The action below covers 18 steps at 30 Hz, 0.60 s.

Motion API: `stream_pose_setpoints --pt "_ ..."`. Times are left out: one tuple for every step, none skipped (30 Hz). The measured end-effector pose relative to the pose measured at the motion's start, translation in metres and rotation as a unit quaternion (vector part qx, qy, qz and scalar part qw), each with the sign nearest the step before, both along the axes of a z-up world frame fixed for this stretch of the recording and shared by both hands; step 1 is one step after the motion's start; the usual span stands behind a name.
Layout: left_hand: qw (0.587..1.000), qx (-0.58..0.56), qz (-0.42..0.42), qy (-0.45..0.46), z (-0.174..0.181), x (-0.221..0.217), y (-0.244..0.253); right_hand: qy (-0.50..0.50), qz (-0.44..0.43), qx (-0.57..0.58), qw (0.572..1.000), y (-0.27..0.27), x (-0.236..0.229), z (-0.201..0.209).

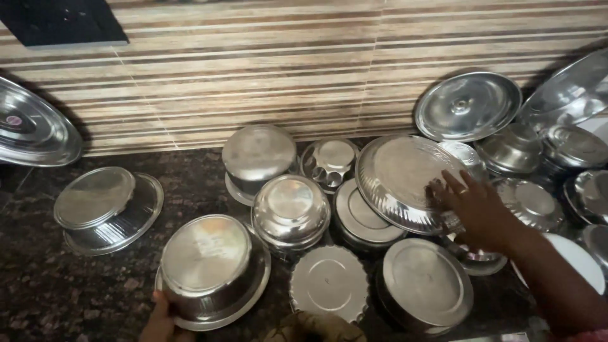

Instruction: The person stacks various stainless steel bowls, plates, and containers on a kitchen countertop. They handle the items one at a time, arranging them into neat piles. The person also handles a white ceramic bowl and places it among the metal items.

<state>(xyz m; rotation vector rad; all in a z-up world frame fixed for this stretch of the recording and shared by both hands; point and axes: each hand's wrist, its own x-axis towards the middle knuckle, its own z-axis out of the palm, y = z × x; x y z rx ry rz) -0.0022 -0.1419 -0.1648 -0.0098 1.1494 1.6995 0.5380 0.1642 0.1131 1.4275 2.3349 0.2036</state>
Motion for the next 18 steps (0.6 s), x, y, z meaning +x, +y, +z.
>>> stream_pose_setpoints --pt "1.0 -0.01 0.001 0.0 0.001 -0.011 0.02 -0.001 0.001 -0.003 1.0 -0.004 -0.005 0.003" --pt "1.0 -0.02 0.002 0.0 0.005 -0.022 0.042 -0.012 0.019 0.01 1.0 -0.009 -0.011 0.006" --pt "1.0 -0.031 0.002 0.0 0.012 -0.032 0.067 -0.024 0.035 0.023 0.999 -0.014 -0.015 0.009" --pt "0.999 -0.034 0.002 -0.001 0.005 -0.036 0.066 -0.025 0.035 0.02 0.999 -0.011 -0.01 0.005" --pt "0.998 -0.051 0.008 0.043 0.0 -0.042 0.066 0.006 0.075 0.035 0.997 -0.008 -0.007 0.0" --pt "0.994 -0.069 0.014 0.087 -0.005 -0.048 0.066 0.038 0.114 0.051 0.991 -0.005 -0.004 -0.004" --pt "0.994 -0.07 0.013 0.087 0.009 -0.043 0.065 0.038 0.114 0.049 0.992 0.004 0.002 -0.007" --pt "0.973 -0.112 0.004 0.203 0.023 -0.038 0.065 0.079 0.151 0.098 0.98 0.013 0.009 -0.01" --pt "0.937 -0.15 -0.005 0.315 0.038 -0.033 0.065 0.119 0.188 0.149 0.964 0.023 0.015 -0.012" --pt "0.937 -0.15 -0.005 0.315 0.041 -0.031 0.065 0.118 0.189 0.149 0.964 0.035 0.012 -0.001" --pt "0.956 -0.116 -0.004 0.268 0.045 -0.029 0.064 0.133 0.206 0.22 0.944 0.047 0.009 0.01" --pt "0.972 -0.083 -0.002 0.219 0.048 -0.026 0.063 0.148 0.221 0.291 0.919 0.058 0.007 0.021" --pt "0.972 -0.083 -0.002 0.219 0.046 -0.03 0.062 0.148 0.221 0.29 0.919 0.072 -0.007 0.038" --pt "0.939 -0.106 -0.024 0.326 0.044 -0.033 0.061 0.129 0.161 0.271 0.94 0.086 -0.02 0.054" --pt "0.893 -0.125 -0.045 0.429 0.042 -0.037 0.06 0.112 0.101 0.253 0.956 0.1 -0.034 0.071" --pt "0.893 -0.125 -0.045 0.43 0.033 -0.044 0.061 0.113 0.101 0.253 0.956 0.123 -0.039 0.07" --pt "0.911 -0.111 -0.048 0.394 0.023 -0.052 0.065 0.142 0.115 0.267 0.946 0.148 -0.043 0.071" --pt "0.928 -0.096 -0.052 0.356 0.015 -0.061 0.07 0.17 0.128 0.281 0.936 0.173 -0.048 0.072"
